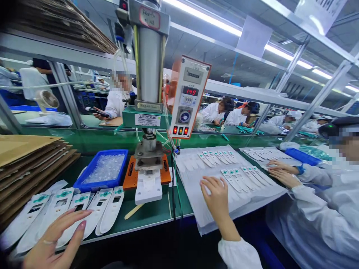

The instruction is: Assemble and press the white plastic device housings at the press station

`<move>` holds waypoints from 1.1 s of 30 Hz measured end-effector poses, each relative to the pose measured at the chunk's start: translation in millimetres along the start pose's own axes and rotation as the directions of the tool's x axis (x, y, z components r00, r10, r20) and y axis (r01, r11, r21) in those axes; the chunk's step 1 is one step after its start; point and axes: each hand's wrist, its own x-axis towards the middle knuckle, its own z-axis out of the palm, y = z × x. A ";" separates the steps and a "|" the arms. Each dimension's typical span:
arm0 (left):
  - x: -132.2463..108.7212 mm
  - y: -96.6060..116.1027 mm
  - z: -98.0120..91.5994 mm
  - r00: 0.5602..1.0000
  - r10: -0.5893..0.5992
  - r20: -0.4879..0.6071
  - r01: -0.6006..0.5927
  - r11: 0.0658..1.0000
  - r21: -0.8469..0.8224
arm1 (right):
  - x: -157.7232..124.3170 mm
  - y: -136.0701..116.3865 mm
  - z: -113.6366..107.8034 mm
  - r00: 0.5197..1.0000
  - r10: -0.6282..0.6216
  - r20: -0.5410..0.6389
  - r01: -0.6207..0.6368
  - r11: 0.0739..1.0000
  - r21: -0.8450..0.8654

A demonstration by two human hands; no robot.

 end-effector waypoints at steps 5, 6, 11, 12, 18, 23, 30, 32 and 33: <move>35.3 39.2 42.4 0.984 0.131 0.124 -0.122 0.989 -0.081 | -36.5 94.9 -15.6 0.981 0.175 0.078 -0.138 0.928 -0.347; 40.2 43.1 50.4 0.980 0.141 0.140 -0.132 0.989 -0.073 | -41.4 106.8 -19.6 0.974 0.204 0.099 -0.149 0.906 -0.396; 51.7 52.1 81.0 0.962 0.119 0.244 -0.121 0.993 -0.009 | -55.4 140.9 -29.5 0.932 0.287 0.222 -0.129 0.834 -0.537; 52.5 53.4 84.7 0.958 0.095 0.270 -0.098 0.995 -0.001 | -56.8 144.5 -29.1 0.924 0.289 0.249 -0.112 0.830 -0.547; 56.9 64.5 95.3 0.930 -0.029 0.367 0.052 0.997 -0.050 | -60.8 153.9 -22.0 0.895 0.235 0.379 0.014 0.834 -0.551; 60.1 70.8 94.8 0.946 -0.030 0.323 0.062 0.994 -0.089 | -60.2 154.3 -22.5 0.906 0.131 0.402 0.108 0.846 -0.522; 59.7 80.3 97.4 0.972 -0.008 0.233 0.049 0.984 -0.172 | -60.7 161.0 -25.1 0.948 -0.190 0.256 0.285 0.865 -0.413; 59.4 85.1 96.2 0.979 -0.001 0.202 0.040 0.981 -0.187 | -60.4 160.5 -24.8 0.939 -0.299 0.170 0.342 0.866 -0.363; 59.0 87.4 93.4 0.982 0.000 0.189 0.037 0.981 -0.190 | -59.9 158.5 -24.6 0.936 -0.324 0.140 0.353 0.875 -0.332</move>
